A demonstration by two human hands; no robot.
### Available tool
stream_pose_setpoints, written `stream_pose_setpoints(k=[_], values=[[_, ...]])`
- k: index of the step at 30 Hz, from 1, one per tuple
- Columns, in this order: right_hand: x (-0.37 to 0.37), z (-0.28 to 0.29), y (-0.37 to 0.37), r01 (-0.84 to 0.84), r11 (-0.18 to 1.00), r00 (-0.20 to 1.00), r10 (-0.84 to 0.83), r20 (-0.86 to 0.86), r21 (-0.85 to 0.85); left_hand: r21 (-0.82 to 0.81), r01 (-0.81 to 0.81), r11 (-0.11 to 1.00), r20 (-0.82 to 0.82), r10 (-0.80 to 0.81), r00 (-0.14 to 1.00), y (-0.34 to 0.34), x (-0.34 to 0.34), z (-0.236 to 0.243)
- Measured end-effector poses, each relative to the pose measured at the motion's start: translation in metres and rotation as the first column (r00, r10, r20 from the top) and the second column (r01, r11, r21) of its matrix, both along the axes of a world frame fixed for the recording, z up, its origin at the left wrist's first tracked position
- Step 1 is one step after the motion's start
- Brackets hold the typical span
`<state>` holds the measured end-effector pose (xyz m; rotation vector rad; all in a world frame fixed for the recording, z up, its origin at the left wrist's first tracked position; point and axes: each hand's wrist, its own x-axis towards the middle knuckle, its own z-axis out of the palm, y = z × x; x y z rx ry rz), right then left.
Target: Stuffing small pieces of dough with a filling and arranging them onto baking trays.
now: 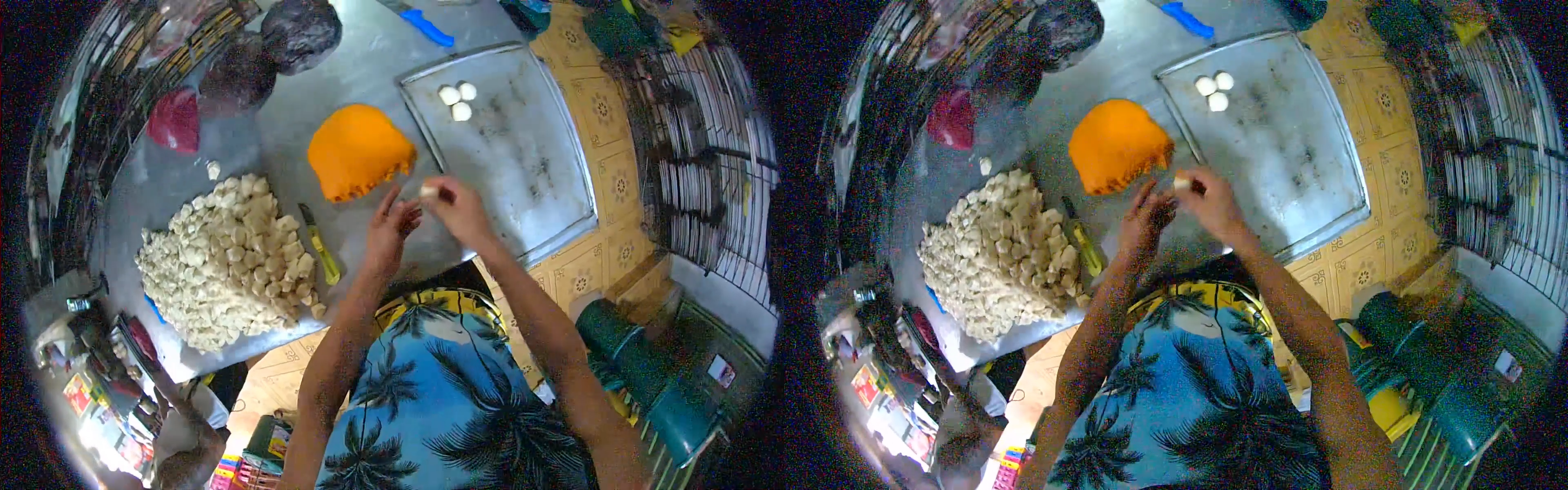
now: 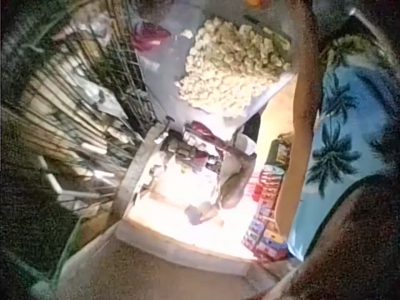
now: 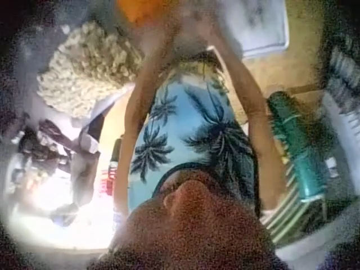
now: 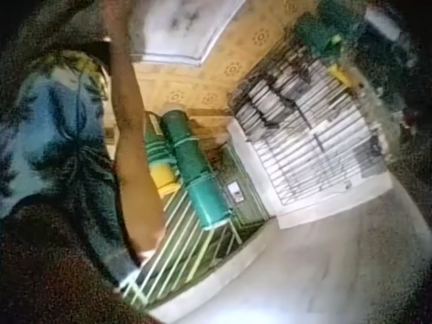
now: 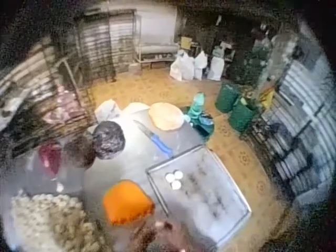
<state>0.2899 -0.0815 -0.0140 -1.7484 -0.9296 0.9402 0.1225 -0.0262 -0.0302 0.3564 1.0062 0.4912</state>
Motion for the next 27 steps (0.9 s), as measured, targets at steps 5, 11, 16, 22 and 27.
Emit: stream_pose_setpoints(k=[5, 11, 16, 22, 27], values=[[0.144, 0.015, 0.055, 0.034, 0.998, 0.794, -0.059, 0.605, 0.053, 0.378, 0.287, 0.880, -0.230, -0.211, 0.950, 0.016, 0.006, 0.008], [0.151, -0.006, 0.126, -0.018, 0.994, 0.874, 0.069, 0.481, -0.110, 0.414, 0.360, 0.836, -0.454, -0.153, 0.878, 0.021, -0.043, 0.011], [0.135, 0.011, 0.068, 0.113, 0.994, 0.892, -0.102, 0.441, 0.001, 0.539, 0.369, 0.758, -0.580, 0.016, 0.815, 0.068, -0.091, 0.022], [0.054, 0.009, -0.031, 0.035, 0.999, 0.937, -0.040, 0.346, 0.019, 0.514, 0.623, 0.590, -0.819, 0.554, 0.151, 0.258, -0.165, 0.029], [-0.024, 0.000, -0.013, -0.191, 0.982, 0.903, 0.176, 0.393, 0.000, 0.413, 0.744, 0.526, -0.865, 0.482, 0.139, 0.301, -0.276, -0.029]])
